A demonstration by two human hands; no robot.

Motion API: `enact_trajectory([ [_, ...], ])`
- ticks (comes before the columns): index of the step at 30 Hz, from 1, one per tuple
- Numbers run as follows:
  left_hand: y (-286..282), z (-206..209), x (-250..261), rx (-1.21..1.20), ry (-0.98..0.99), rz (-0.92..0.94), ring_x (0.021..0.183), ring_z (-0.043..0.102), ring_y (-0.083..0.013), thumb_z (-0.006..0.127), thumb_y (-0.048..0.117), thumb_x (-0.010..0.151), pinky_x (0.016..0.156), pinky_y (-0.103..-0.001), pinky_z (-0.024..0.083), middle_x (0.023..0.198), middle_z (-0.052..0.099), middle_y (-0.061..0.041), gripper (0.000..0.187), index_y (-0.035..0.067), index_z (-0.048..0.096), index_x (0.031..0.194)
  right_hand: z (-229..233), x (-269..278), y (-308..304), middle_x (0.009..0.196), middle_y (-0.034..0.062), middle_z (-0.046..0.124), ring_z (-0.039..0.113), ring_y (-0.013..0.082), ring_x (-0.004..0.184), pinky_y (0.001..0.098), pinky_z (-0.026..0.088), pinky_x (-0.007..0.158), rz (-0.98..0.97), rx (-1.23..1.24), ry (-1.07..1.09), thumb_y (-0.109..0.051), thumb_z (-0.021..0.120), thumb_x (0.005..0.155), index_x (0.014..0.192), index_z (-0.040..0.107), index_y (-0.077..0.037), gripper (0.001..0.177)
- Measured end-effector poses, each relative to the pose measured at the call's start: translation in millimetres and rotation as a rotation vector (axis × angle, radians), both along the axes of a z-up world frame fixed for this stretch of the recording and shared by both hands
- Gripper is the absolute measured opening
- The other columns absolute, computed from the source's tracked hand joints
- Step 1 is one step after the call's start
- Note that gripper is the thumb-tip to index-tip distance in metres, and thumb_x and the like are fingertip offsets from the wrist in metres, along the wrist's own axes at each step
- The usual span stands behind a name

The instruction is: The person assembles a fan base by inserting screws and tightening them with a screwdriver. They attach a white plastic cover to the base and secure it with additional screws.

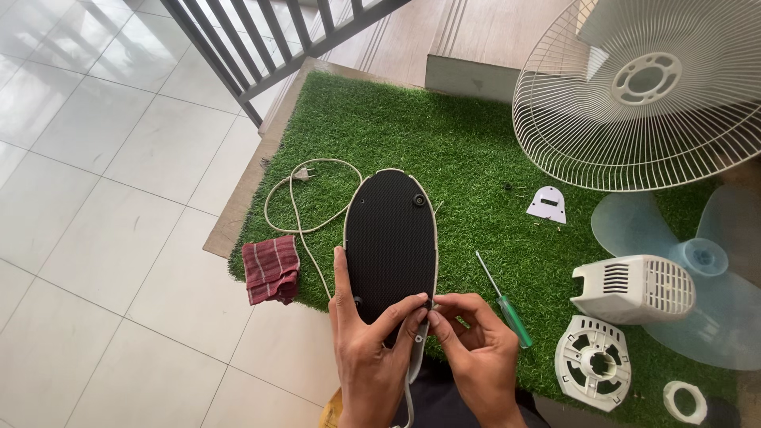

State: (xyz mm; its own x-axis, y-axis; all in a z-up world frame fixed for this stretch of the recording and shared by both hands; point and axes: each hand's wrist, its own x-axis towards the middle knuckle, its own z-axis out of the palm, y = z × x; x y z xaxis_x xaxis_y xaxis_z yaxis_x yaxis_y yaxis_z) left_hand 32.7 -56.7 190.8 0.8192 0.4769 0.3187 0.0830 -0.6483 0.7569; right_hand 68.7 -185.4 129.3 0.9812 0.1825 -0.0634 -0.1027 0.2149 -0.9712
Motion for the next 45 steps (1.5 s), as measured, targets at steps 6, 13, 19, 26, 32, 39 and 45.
enact_trajectory([
  [6,0.5,1.9,2.5,-0.007,-0.062,-0.015,0.141,0.050,-0.0403,0.086,0.018,0.076,0.106,-0.045,0.047,0.166,0.025,-0.025,0.022,0.020,0.085,0.098,-10.1,0.9,-0.2,0.101,0.0138,0.074,0.074,0.0171,0.094,0.0290,0.063,0.081,-0.016,0.080,0.050,0.007,0.071,0.088,0.110,0.066,0.005,0.022],
  [13,1.0,5.6,7.1,-0.049,-0.046,-0.024,0.141,0.052,-0.0379,0.086,0.019,0.076,0.105,-0.042,0.052,0.165,0.024,-0.026,0.022,0.020,0.085,0.098,-15.0,3.2,-4.1,0.104,0.0144,0.072,0.073,0.0187,0.096,0.0299,0.062,0.081,-0.003,0.145,0.061,0.011,0.070,0.088,0.111,0.065,0.005,0.025],
  [19,5.1,6.1,12.2,-0.017,-0.029,-0.029,0.142,0.050,-0.0388,0.087,0.020,0.075,0.107,-0.043,0.050,0.165,0.025,-0.025,0.023,0.021,0.085,0.098,-15.5,8.0,-6.3,0.106,0.0158,0.070,0.073,0.0208,0.099,0.0338,0.064,0.085,0.045,0.205,0.036,0.013,0.068,0.087,0.114,0.062,0.005,0.029],
  [26,4.7,-1.6,14.1,0.011,-0.015,-0.069,0.145,0.044,-0.0420,0.089,0.023,0.070,0.110,-0.046,0.048,0.163,0.024,-0.026,0.026,0.024,0.085,0.096,-54.0,70.7,-29.4,0.091,0.0148,0.074,0.076,0.0198,0.079,0.0328,0.068,0.072,0.179,0.056,-0.159,0.002,0.059,0.098,0.106,0.067,0.003,0.012],
  [32,4.6,-11.1,15.5,0.034,-0.008,-0.079,0.144,0.041,-0.0465,0.092,0.021,0.065,0.108,-0.047,0.043,0.160,0.023,-0.026,0.029,0.023,0.085,0.093,-153.6,218.8,-68.0,0.089,0.0048,0.073,0.074,0.0181,0.074,0.0328,0.064,0.064,-0.005,-0.793,0.075,-0.011,0.063,0.098,0.106,0.072,-0.010,0.012],
  [39,18.3,-17.8,21.4,-0.082,-0.010,-0.104,0.140,0.048,-0.0436,0.091,0.014,0.066,0.098,-0.041,0.052,0.161,0.018,-0.027,0.026,0.016,0.085,0.091,-225.8,303.6,-124.6,0.104,0.0149,0.069,0.069,0.0297,0.095,0.0437,0.057,0.088,-0.022,-1.271,-0.329,-0.009,0.073,0.090,0.112,0.077,-0.009,0.022],
  [45,17.9,-19.8,25.8,-0.073,-0.023,-0.123,0.138,0.050,-0.0427,0.092,0.014,0.066,0.097,-0.041,0.052,0.160,0.018,-0.027,0.025,0.017,0.085,0.089,-247.5,317.1,-120.2,0.105,0.0157,0.067,0.069,0.0296,0.090,0.0425,0.059,0.081,0.038,-1.283,-0.246,-0.012,0.075,0.093,0.111,0.075,-0.005,0.019],
])
